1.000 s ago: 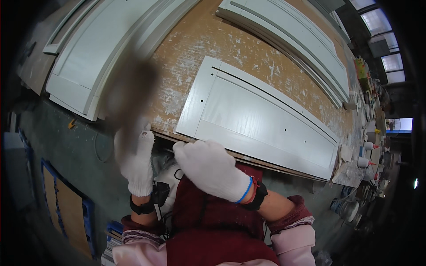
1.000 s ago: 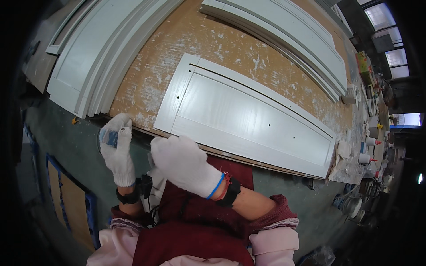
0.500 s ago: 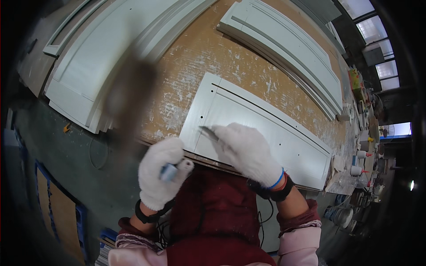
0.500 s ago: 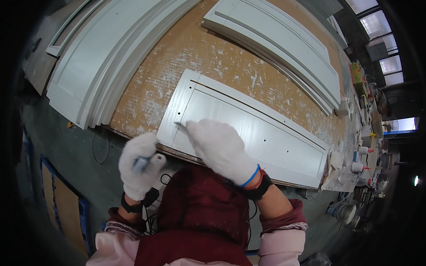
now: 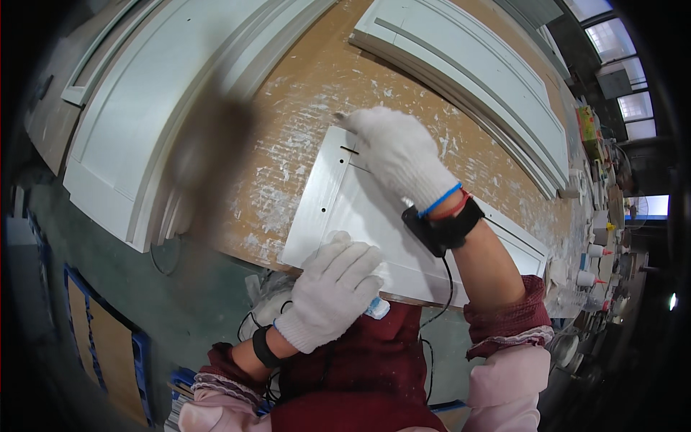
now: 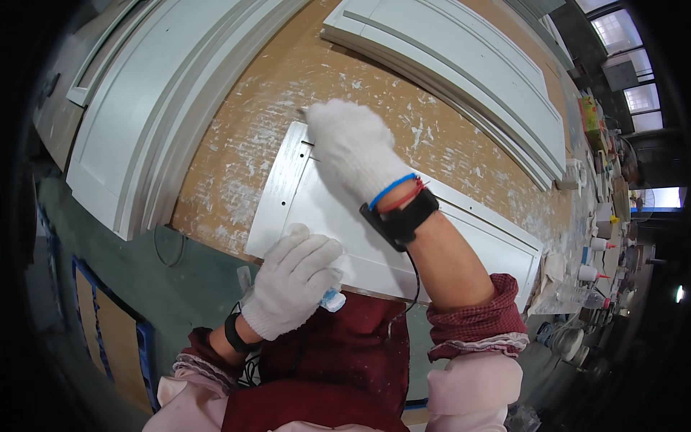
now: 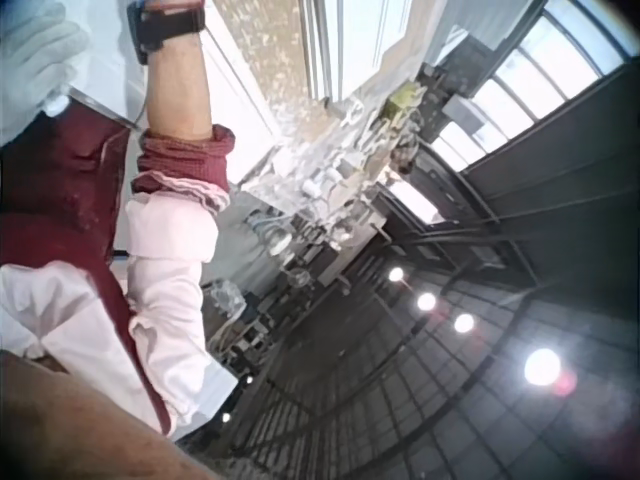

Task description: Applying a blue sealant or wax stick to the edges and grooves of white furniture panels.

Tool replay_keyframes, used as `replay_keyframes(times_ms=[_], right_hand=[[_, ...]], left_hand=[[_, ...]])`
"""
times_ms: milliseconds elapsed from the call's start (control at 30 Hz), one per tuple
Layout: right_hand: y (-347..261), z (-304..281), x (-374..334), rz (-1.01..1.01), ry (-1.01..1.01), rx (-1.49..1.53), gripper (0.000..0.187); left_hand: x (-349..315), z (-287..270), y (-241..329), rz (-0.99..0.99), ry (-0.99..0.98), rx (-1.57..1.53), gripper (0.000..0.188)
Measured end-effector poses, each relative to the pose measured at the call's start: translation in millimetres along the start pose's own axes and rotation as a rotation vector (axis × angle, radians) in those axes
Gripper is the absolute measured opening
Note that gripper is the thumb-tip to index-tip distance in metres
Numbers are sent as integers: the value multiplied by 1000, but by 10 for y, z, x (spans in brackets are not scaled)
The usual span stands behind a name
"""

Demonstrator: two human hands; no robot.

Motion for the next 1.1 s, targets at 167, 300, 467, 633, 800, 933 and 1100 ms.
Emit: replay_keyframes(times_ms=[167, 300, 467, 633, 800, 933, 1100], right_hand=[[345, -72, -243, 256, 1, 85, 21], [100, -8, -613, 201, 133, 326, 20], [246, 326, -728, 191, 207, 189, 27], [931, 268, -1212, 443, 164, 225, 19], [752, 167, -1549, 184, 363, 260, 14], [94, 143, -1260, 14, 109, 133, 14], [-83, 251, -973, -139, 104, 84, 15]], left_hand=[[39, -37, -9, 4, 3, -45, 17], [-26, -16, 91, -3, 24, -41, 22], [5, -3, 105, 17, -19, -83, 22], [-34, -64, 82, 33, 33, -111, 28], [-160, -302, -47, -72, 32, -202, 32], [-284, -498, -137, -189, 253, -37, 38], [-461, -491, -243, -350, 188, -151, 45]])
Point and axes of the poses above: each hand's wrist, its own x-axis towards the middle knuckle, its own z-axis out of the palm, y = z × x, the point moved 3 cm from there along x, towards the middle knuckle, and after that the axes turned 8 degrees about -x, right-handed, at the moved point
